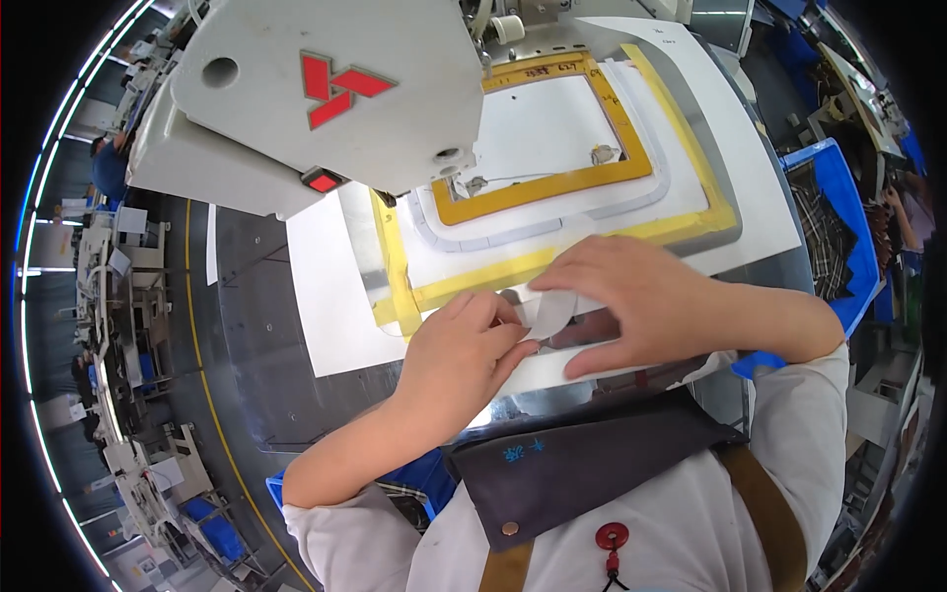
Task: Sewing and assembling pieces of a plaid leather or fabric product using an industrial sewing machine.
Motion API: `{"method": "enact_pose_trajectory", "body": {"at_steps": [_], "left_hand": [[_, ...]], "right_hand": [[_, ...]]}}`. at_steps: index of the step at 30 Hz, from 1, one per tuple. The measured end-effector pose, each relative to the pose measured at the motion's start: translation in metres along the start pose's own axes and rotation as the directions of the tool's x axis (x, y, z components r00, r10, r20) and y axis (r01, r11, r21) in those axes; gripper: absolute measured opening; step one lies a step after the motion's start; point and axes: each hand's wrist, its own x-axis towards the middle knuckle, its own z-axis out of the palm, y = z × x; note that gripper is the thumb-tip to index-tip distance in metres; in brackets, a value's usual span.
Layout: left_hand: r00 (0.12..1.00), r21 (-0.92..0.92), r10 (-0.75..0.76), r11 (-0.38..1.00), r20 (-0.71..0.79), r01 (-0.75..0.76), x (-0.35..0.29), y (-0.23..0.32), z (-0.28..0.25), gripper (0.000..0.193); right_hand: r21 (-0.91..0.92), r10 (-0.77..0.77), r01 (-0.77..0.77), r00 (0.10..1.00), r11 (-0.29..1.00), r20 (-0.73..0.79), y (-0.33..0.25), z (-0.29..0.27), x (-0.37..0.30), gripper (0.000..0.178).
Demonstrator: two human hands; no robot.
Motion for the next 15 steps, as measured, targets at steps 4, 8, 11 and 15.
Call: {"method": "enact_pose_trajectory", "body": {"at_steps": [4,8,11,15], "left_hand": [[0.99,-0.01,-0.053,0.998,0.129,0.054,0.017,-0.013,-0.008,0.018],[0.905,-0.273,-0.425,0.871,-0.008,0.407,0.027,-0.057,-0.012,0.024],[0.842,-0.116,-0.511,0.86,-0.172,0.497,0.047,-0.088,-0.006,0.024],[0.905,-0.518,-0.408,0.804,-0.124,0.291,0.053,-0.102,-0.005,0.022]], "right_hand": [[-0.095,-0.02,0.055,0.942,0.994,0.334,0.003,0.01,0.035,0.033],[-0.028,0.208,-0.221,0.859,0.975,0.467,0.021,0.002,0.044,0.031],[0.005,0.108,-0.121,0.903,0.993,0.415,0.032,0.006,0.038,0.03],[0.104,-0.017,-0.022,0.935,0.994,0.353,0.032,-0.005,0.032,0.031]]}}
